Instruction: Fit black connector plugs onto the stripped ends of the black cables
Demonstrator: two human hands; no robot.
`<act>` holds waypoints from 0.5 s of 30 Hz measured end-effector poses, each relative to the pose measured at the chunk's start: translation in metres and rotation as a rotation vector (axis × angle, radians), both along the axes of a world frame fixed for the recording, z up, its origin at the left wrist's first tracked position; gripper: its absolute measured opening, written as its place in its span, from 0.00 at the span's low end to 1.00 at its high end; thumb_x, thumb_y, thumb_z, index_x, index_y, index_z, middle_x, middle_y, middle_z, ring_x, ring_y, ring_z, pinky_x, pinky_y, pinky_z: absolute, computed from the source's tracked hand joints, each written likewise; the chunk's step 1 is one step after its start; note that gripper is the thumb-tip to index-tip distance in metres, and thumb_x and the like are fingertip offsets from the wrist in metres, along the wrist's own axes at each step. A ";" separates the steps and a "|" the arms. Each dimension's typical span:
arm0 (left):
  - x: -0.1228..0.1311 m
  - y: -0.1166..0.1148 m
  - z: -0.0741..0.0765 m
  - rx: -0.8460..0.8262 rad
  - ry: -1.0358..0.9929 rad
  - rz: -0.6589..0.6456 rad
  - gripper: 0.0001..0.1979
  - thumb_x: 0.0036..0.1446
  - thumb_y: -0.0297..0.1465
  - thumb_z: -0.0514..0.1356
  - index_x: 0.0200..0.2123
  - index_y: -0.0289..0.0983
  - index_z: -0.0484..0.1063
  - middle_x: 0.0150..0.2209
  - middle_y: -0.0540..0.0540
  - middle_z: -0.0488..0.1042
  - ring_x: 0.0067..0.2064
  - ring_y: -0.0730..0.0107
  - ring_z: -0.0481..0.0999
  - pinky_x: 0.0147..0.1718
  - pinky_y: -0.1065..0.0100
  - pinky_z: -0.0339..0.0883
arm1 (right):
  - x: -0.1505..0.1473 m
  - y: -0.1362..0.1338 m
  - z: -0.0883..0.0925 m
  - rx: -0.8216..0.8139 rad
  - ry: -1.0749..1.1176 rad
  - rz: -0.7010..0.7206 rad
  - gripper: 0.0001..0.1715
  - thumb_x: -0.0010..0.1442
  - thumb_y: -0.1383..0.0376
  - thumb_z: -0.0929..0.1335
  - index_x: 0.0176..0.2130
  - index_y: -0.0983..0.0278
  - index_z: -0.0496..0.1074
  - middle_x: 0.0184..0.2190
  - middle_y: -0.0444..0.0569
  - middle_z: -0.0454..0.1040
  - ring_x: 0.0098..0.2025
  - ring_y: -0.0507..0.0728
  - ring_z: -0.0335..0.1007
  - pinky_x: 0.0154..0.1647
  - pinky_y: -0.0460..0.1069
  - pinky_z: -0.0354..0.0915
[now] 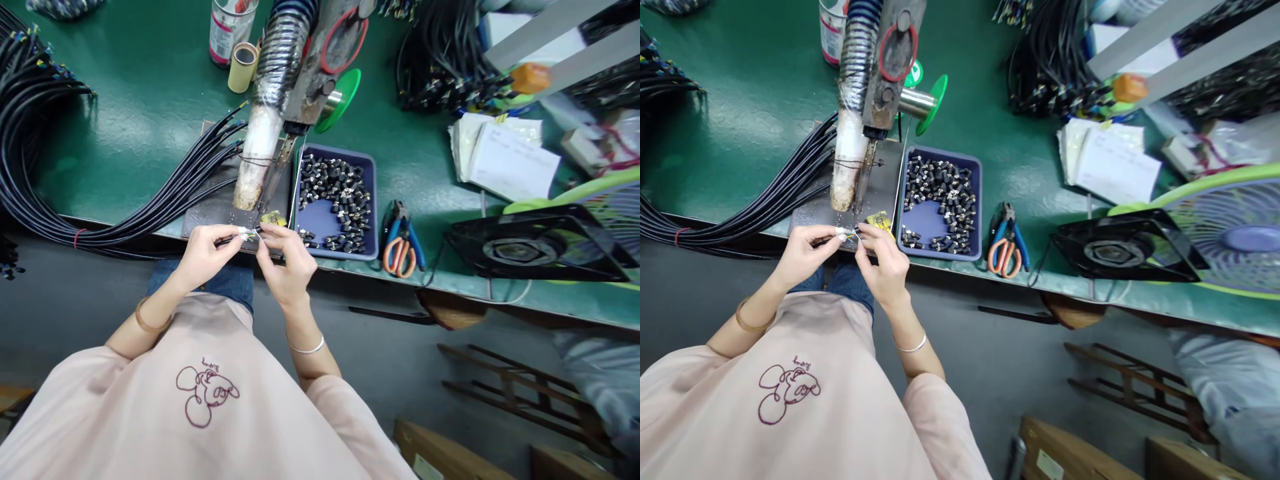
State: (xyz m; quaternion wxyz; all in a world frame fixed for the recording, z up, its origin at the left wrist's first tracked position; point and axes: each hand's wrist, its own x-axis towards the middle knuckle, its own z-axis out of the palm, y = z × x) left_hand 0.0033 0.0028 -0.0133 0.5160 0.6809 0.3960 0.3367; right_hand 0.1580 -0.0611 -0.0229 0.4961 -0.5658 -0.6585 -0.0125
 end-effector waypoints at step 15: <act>0.005 0.007 0.009 -0.025 -0.019 0.051 0.12 0.55 0.33 0.63 0.37 0.31 0.83 0.37 0.41 0.84 0.35 0.66 0.82 0.34 0.71 0.73 | 0.003 0.008 0.006 0.007 0.034 0.005 0.08 0.59 0.75 0.70 0.35 0.62 0.72 0.41 0.52 0.82 0.42 0.55 0.81 0.42 0.50 0.79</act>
